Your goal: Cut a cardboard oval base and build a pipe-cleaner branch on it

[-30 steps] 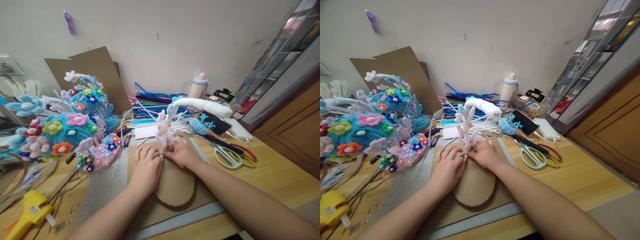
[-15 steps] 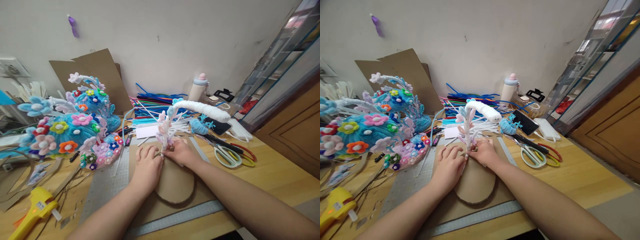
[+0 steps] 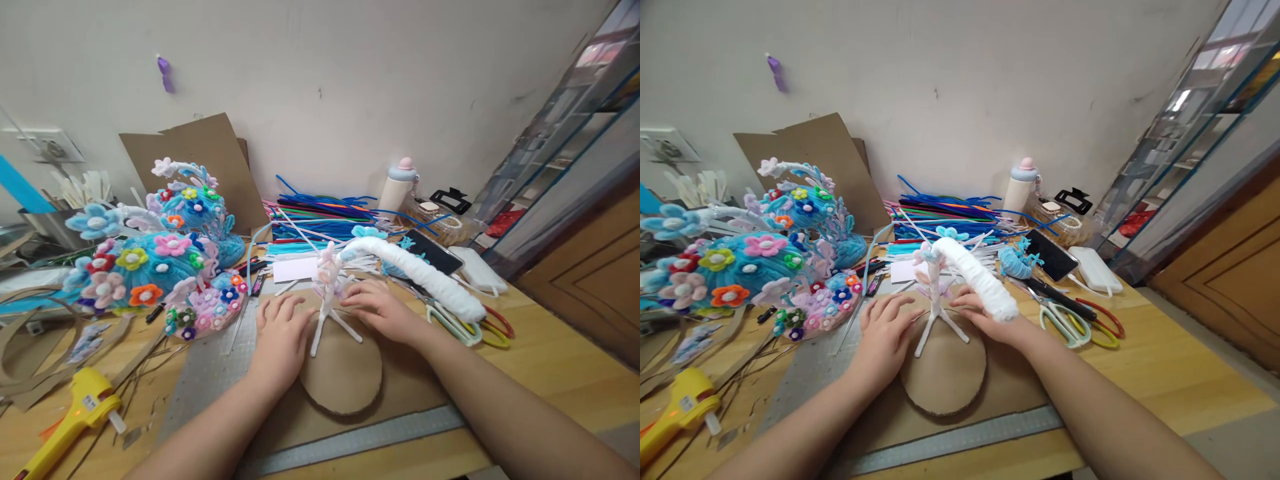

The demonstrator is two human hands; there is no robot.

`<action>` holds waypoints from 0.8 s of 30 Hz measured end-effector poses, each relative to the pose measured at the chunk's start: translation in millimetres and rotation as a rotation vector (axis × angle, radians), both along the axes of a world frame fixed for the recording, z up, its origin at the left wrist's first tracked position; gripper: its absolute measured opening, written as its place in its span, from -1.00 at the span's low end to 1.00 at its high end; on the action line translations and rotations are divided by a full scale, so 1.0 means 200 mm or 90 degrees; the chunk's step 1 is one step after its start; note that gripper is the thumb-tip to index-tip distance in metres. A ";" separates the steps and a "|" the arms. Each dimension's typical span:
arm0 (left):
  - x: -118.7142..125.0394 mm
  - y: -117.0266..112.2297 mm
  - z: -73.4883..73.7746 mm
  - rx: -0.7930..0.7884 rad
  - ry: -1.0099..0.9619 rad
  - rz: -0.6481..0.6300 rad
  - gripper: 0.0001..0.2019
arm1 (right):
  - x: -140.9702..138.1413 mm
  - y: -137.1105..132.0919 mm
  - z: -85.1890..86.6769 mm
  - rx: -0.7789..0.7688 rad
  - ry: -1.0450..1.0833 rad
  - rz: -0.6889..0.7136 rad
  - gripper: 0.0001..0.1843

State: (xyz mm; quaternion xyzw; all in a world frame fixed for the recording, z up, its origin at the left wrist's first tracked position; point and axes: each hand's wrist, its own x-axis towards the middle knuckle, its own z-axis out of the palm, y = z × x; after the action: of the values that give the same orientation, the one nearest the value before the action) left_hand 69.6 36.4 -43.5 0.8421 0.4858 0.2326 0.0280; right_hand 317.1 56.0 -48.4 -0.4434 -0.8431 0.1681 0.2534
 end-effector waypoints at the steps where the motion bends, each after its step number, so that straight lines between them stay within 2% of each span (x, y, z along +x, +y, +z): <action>1: 0.00 -0.01 0.00 -0.008 0.005 0.007 -0.71 | 0.00 -0.02 0.00 0.011 -0.031 0.009 -0.69; 6: 0.00 -0.05 -0.02 -0.029 0.043 0.006 -0.69 | -0.05 -0.11 0.00 0.016 -0.199 -0.009 -0.57; 9: 0.02 -0.06 -0.05 -0.018 0.070 -0.008 -0.67 | -0.06 -0.13 0.00 0.040 -0.257 -0.023 -0.54; 16: 0.04 -0.06 -0.06 0.008 0.108 -0.025 -0.62 | -0.07 -0.15 -0.03 0.076 -0.276 -0.046 -0.51; 24: 0.06 -0.04 -0.05 0.006 0.143 -0.045 -0.61 | -0.08 -0.15 -0.02 -0.002 -0.279 -0.101 -0.51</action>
State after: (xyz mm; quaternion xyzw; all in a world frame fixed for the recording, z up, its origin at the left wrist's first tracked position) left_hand 82.4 27.4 -54.2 0.8795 0.4549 0.1379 -0.0226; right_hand 300.5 26.6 -51.8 -0.5345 -0.8403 0.0485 0.0762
